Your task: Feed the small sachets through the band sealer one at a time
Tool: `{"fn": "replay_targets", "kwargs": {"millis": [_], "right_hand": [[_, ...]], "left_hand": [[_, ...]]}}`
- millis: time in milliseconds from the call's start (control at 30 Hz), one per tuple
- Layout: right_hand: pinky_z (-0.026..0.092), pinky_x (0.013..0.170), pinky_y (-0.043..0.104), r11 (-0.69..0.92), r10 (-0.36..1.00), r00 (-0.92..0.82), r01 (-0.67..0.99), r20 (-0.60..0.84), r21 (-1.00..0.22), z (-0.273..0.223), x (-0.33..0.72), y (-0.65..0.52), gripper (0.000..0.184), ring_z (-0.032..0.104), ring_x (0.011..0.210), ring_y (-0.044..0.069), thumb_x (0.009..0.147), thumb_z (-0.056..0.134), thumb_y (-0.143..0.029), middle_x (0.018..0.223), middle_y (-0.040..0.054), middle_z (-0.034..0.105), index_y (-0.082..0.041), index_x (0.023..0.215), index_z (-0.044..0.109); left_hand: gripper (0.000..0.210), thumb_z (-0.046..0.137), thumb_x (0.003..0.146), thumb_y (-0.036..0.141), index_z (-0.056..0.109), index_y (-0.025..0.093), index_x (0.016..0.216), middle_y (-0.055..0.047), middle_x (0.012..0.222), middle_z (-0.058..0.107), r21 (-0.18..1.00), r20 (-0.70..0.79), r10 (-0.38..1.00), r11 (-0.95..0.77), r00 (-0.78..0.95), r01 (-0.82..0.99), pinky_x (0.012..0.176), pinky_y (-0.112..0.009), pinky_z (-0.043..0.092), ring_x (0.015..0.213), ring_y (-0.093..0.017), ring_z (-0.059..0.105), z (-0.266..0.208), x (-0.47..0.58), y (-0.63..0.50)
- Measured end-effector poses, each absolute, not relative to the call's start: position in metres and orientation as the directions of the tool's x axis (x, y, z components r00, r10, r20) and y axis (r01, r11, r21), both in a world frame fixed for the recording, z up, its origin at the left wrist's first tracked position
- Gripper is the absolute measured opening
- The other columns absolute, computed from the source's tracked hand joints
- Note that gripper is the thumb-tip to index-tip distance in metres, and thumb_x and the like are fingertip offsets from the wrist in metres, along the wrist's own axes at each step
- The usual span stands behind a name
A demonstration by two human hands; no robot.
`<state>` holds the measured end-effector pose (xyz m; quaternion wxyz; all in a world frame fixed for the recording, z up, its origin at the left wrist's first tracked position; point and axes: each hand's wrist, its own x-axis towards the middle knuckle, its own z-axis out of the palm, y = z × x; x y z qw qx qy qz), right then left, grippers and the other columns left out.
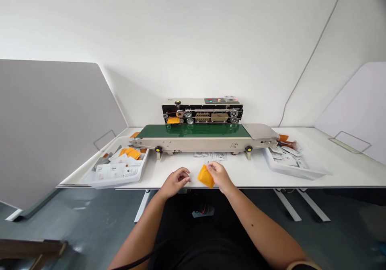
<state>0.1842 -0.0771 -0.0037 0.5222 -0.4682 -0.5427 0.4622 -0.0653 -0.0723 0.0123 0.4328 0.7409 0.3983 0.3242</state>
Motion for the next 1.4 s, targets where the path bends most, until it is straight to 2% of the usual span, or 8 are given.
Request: {"fn": "replay_targets", "kwargs": {"millis": [167,433,767,1067,1133,1233,1300,1400], "right_hand": [[0.046,0.069,0.029,0.170,0.941,-0.317,0.146,0.117,-0.975,-0.006,0.144,-0.076,0.032,0.061,0.075,0.018,0.086,0.062,-0.054,0.082,0.0008,0.067,-0.021,0.086,0.065],[0.043,0.063,0.026,0.121,0.937,-0.341,0.133,0.069,-0.984,-0.009,0.145,-0.076,0.032,0.057,0.070,0.015,0.084,0.065,-0.052,0.080,-0.0004,0.065,-0.021,0.090,0.067],[0.042,0.055,0.023,0.076,0.938,-0.342,0.029,0.061,-0.997,-0.012,0.145,-0.080,0.030,0.053,0.061,0.012,0.082,0.069,-0.049,0.075,-0.0012,0.061,-0.020,0.087,0.063],[0.043,0.049,0.022,0.091,0.869,-0.490,0.304,-0.074,-0.948,0.018,0.187,-0.073,0.028,0.056,0.053,0.011,0.082,0.070,-0.043,0.067,-0.0003,0.064,-0.018,0.094,0.069],[0.042,0.046,0.021,0.107,0.921,-0.390,0.303,-0.020,-0.947,0.044,0.216,-0.056,0.032,0.052,0.050,0.010,0.077,0.074,-0.044,0.069,-0.0002,0.066,-0.018,0.095,0.069],[0.040,0.043,0.019,0.217,0.976,0.003,0.097,0.218,-0.971,0.087,0.273,-0.018,0.040,0.048,0.047,0.007,0.075,0.076,-0.050,0.067,-0.0023,0.063,-0.018,0.097,0.066],[0.043,0.044,0.018,0.331,0.908,0.288,-0.047,0.304,-0.943,0.111,0.313,0.010,0.039,0.043,0.043,0.006,0.075,0.076,-0.048,0.054,-0.0081,0.052,-0.019,0.098,0.062],[0.049,0.047,0.019,0.361,0.768,0.597,-0.104,0.232,-0.927,0.130,0.360,0.046,0.025,0.040,0.038,0.005,0.080,0.070,-0.036,0.048,-0.0112,0.046,-0.020,0.093,0.056]], "left_hand": [[0.058,0.067,0.086,0.048,0.054,0.019,0.134,-0.004,0.089,0.069,0.919,0.113,0.843,-0.290,0.527,0.266,0.068,-0.026,0.049,0.074,-0.016,0.061,0.012,-0.067,-0.073],[0.036,0.069,0.084,0.042,0.065,0.018,0.111,-0.002,0.081,0.068,0.950,0.081,0.868,-0.216,0.489,0.226,0.069,-0.025,0.049,0.074,-0.016,0.062,0.008,-0.066,-0.072],[0.031,0.070,0.084,0.043,0.058,0.018,0.098,0.003,0.071,0.061,0.968,0.125,0.882,-0.209,0.454,0.140,0.062,-0.022,0.044,0.064,-0.012,0.057,0.003,-0.070,-0.075],[0.037,0.067,0.086,0.048,0.052,0.020,0.104,0.000,0.077,0.068,0.968,0.141,0.898,-0.214,0.417,0.133,0.059,-0.022,0.040,0.061,-0.012,0.055,0.003,-0.074,-0.073],[0.038,0.065,0.087,0.048,0.052,0.020,0.108,-0.002,0.080,0.069,0.966,0.145,0.901,-0.218,0.409,0.137,0.059,-0.022,0.040,0.061,-0.012,0.054,0.004,-0.075,-0.072],[0.036,0.064,0.088,0.047,0.052,0.019,0.108,-0.002,0.080,0.069,0.970,0.160,0.900,-0.220,0.405,0.104,0.062,-0.023,0.041,0.062,-0.012,0.054,0.004,-0.077,-0.070],[0.035,0.064,0.088,0.046,0.053,0.019,0.107,-0.002,0.080,0.069,0.972,0.166,0.900,-0.218,0.403,0.087,0.063,-0.024,0.042,0.062,-0.012,0.053,0.004,-0.078,-0.069],[0.034,0.064,0.089,0.046,0.054,0.018,0.106,-0.003,0.080,0.069,0.974,0.158,0.896,-0.212,0.414,0.086,0.063,-0.023,0.041,0.062,-0.012,0.052,0.003,-0.079,-0.068]]}}
